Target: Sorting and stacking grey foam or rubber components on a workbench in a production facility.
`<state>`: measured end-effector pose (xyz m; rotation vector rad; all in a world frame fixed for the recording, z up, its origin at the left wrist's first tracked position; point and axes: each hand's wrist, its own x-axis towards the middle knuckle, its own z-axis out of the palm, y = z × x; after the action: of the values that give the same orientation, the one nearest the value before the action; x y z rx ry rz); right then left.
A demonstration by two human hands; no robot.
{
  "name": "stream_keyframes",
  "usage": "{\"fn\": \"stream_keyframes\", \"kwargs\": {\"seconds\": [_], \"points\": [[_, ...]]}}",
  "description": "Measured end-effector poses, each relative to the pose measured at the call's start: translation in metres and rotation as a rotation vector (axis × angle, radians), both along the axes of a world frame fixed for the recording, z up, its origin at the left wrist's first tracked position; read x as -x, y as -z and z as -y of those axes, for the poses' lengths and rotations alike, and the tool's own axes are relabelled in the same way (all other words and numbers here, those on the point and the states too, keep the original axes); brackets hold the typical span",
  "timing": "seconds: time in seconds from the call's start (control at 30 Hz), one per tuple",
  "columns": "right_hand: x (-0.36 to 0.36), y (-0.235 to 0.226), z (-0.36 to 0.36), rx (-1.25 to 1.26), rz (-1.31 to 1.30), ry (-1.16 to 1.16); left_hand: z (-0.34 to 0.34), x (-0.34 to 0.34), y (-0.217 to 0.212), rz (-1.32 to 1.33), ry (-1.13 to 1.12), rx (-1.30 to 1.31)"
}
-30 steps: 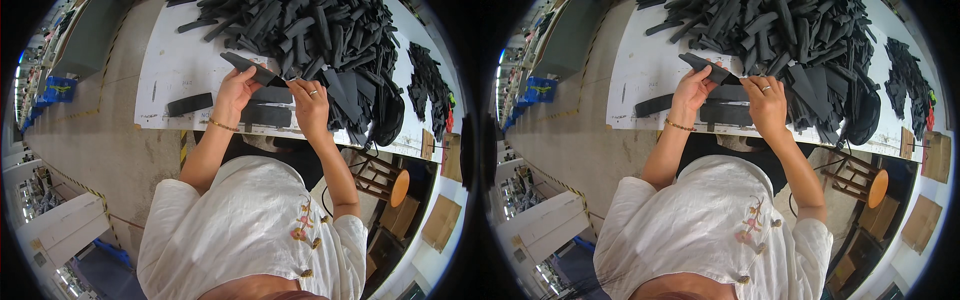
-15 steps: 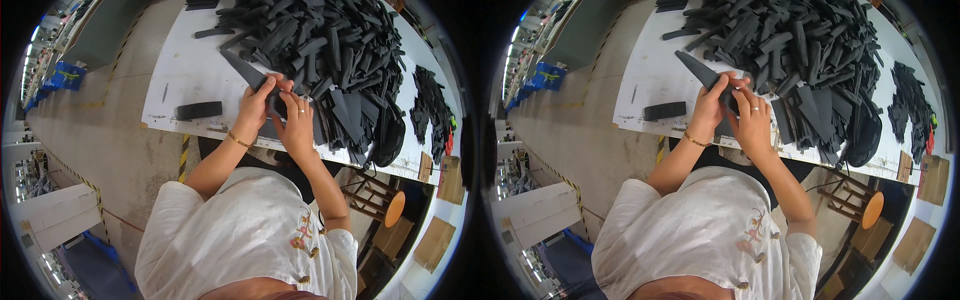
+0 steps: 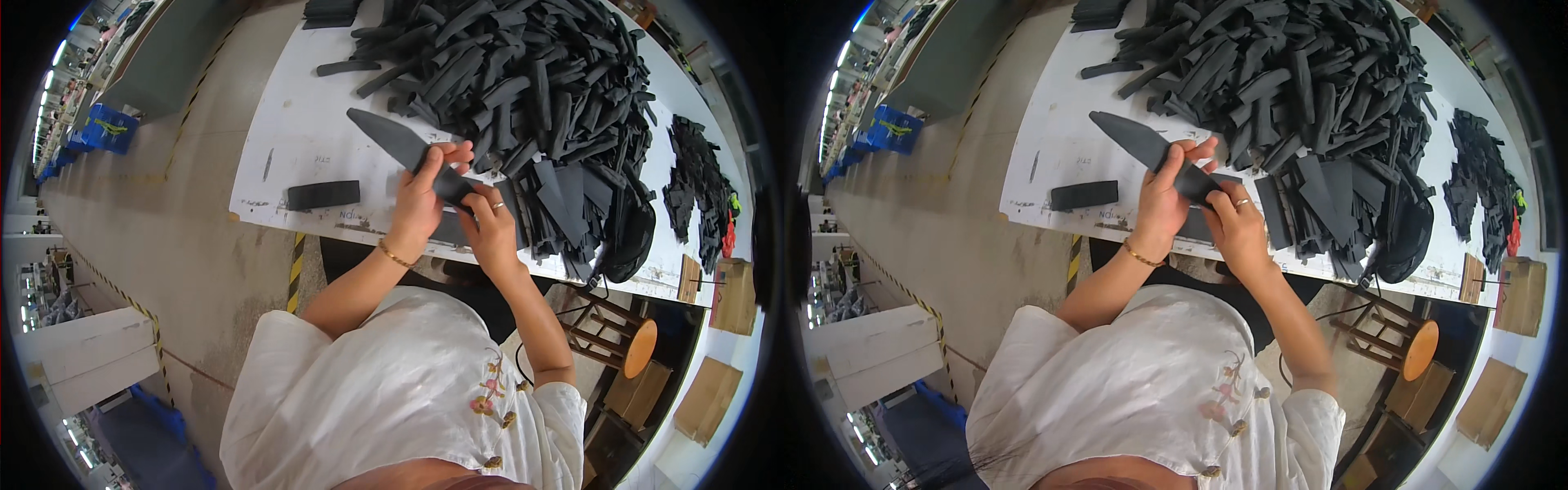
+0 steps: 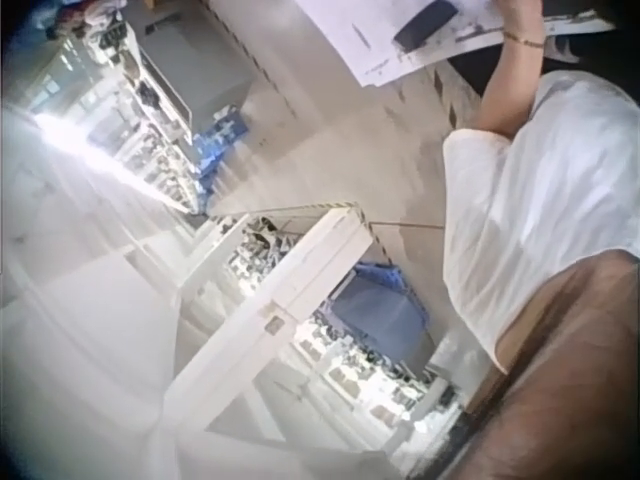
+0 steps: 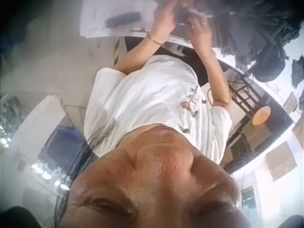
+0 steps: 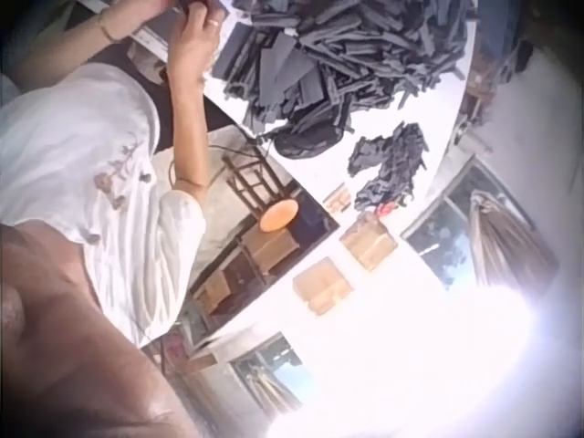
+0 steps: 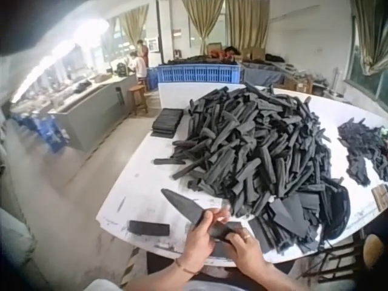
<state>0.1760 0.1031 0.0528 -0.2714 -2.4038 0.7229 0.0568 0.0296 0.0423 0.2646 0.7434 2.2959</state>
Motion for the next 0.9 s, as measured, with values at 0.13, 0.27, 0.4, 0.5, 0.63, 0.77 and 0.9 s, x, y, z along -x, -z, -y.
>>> {"fn": "stream_keyframes", "kwargs": {"seconds": [0.13, 0.27, 0.4, 0.5, 0.63, 0.77, 0.9], "points": [[0.017, 0.011, 0.002, -0.004, -0.122, -0.02, 0.0, -0.014, 0.005, 0.029, 0.004, 0.035], [0.017, 0.0, 0.008, 0.147, 0.065, 0.028, 0.008, -0.01, 0.016, 0.096, 0.054, 0.018], [0.01, 0.004, -0.003, 0.102, 0.014, -0.099, 0.012, 0.0, 0.018, 0.116, 0.058, 0.073], [0.004, 0.002, -0.01, 0.105, 0.003, -0.121, 0.022, 0.023, -0.018, 0.124, -0.076, 0.018], [0.014, -0.008, -0.007, 0.078, -0.089, -0.153, 0.012, 0.014, -0.01, 0.092, -0.102, 0.002], [0.019, -0.003, -0.009, 0.091, -0.097, -0.155, 0.011, 0.0, -0.008, 0.104, -0.156, 0.003], [0.019, 0.002, -0.009, 0.14, -0.086, -0.161, 0.009, -0.005, -0.005, 0.103, -0.157, -0.001]]}}
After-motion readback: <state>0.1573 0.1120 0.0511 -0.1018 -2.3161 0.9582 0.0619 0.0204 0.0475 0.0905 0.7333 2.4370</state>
